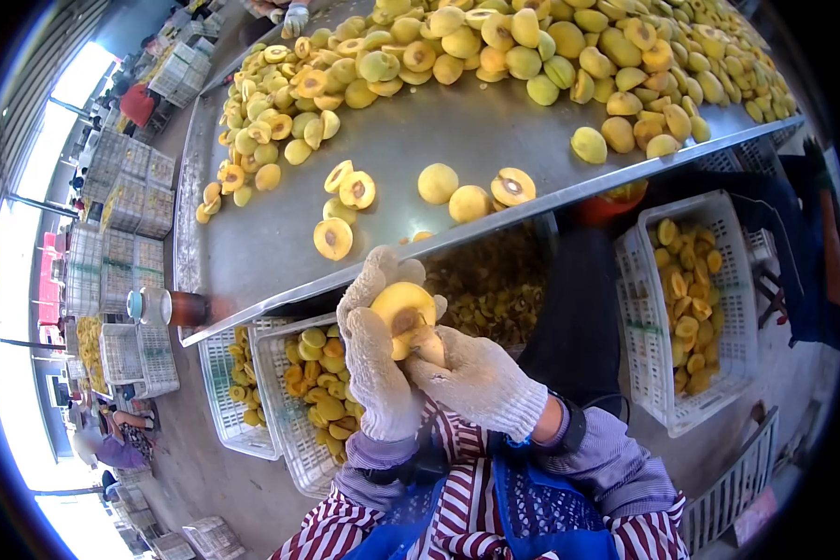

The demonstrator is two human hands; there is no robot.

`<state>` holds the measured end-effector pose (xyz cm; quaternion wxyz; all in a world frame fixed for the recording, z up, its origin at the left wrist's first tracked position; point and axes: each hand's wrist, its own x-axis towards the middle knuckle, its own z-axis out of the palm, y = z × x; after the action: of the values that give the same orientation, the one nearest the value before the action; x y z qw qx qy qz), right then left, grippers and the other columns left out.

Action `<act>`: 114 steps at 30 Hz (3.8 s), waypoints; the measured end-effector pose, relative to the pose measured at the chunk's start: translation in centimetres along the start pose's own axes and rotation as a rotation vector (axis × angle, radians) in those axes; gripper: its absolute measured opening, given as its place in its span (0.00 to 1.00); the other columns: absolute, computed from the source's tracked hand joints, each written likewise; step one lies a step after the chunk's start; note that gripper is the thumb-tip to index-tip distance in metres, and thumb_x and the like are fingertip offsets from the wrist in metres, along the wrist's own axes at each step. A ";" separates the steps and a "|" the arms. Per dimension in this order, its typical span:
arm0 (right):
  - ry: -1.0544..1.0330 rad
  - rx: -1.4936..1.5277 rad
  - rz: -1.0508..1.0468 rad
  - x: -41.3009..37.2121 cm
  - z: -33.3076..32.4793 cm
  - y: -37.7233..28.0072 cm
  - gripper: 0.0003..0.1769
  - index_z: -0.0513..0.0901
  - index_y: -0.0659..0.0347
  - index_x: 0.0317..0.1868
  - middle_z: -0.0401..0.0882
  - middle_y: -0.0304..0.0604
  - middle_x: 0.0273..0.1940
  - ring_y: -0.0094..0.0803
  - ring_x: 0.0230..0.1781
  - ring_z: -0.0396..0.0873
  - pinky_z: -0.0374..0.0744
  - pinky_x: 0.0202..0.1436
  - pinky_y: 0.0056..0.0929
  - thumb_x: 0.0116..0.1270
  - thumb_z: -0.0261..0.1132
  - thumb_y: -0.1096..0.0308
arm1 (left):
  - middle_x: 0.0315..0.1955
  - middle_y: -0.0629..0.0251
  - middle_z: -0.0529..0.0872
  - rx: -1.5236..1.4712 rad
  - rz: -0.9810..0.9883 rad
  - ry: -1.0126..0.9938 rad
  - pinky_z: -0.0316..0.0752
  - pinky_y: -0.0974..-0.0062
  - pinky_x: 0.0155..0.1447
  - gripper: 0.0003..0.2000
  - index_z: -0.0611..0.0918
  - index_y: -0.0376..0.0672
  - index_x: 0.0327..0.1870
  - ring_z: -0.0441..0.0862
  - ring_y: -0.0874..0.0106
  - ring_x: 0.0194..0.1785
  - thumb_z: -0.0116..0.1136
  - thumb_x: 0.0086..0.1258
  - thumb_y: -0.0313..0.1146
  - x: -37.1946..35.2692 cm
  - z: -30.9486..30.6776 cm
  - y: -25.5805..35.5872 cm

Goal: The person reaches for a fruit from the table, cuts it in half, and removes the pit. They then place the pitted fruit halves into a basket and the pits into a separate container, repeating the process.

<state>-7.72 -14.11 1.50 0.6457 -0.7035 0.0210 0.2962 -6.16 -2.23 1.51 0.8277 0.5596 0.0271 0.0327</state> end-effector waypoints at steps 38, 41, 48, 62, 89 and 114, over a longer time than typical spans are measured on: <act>-0.466 0.524 0.397 1.2 -5.5 0.5 0.14 0.77 0.58 0.35 0.70 0.33 0.16 0.18 0.12 0.66 0.61 0.12 0.18 0.68 0.69 0.58 | 0.69 0.62 0.67 1.600 0.445 -0.469 0.69 0.60 0.70 0.25 0.73 0.56 0.65 0.65 0.59 0.72 0.61 0.65 0.41 19.0 -1.3 -9.0; -0.382 0.471 0.398 1.2 -5.8 0.3 0.13 0.74 0.54 0.35 0.69 0.32 0.18 0.17 0.11 0.62 0.58 0.13 0.16 0.68 0.68 0.57 | 0.70 0.62 0.67 1.597 -0.016 -0.732 0.66 0.60 0.72 0.26 0.75 0.61 0.65 0.64 0.58 0.73 0.63 0.63 0.43 22.3 -0.1 -9.0; -0.243 0.448 0.285 1.2 -5.8 -0.3 0.14 0.74 0.54 0.35 0.72 0.33 0.18 0.17 0.11 0.66 0.62 0.13 0.16 0.69 0.67 0.55 | 0.64 0.62 0.74 1.069 -0.213 -0.407 0.75 0.57 0.65 0.27 0.72 0.56 0.68 0.74 0.60 0.67 0.64 0.66 0.42 20.0 -2.8 -9.1; 0.011 0.277 0.041 1.7 -3.4 -0.1 0.15 0.79 0.59 0.50 0.76 0.30 0.22 0.16 0.17 0.73 0.71 0.20 0.15 0.72 0.63 0.58 | 0.61 0.48 0.77 -0.429 -0.412 -0.201 0.77 0.58 0.63 0.31 0.71 0.42 0.65 0.77 0.54 0.63 0.59 0.71 0.55 6.8 -1.1 -2.1; -0.438 0.596 0.262 -0.4 -4.8 -0.9 0.17 0.75 0.58 0.29 0.68 0.31 0.14 0.17 0.08 0.65 0.61 0.09 0.18 0.72 0.64 0.58 | 0.42 0.59 0.89 0.663 0.277 -0.424 0.81 0.75 0.46 0.10 0.85 0.40 0.50 0.88 0.70 0.41 0.60 0.74 0.34 5.3 0.5 1.9; -0.812 0.631 0.227 -0.4 -4.0 0.3 0.15 0.77 0.61 0.36 0.70 0.31 0.16 0.16 0.09 0.64 0.63 0.11 0.17 0.71 0.65 0.57 | 0.45 0.48 0.85 -0.183 -0.356 -0.038 0.84 0.76 0.24 0.29 0.75 0.37 0.58 0.89 0.58 0.40 0.47 0.77 0.58 4.8 -1.6 0.6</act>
<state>-6.58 -17.96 1.39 0.7461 -0.2968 -0.0668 0.5923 -1.53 -0.15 1.48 0.8682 0.4689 0.1067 -0.1224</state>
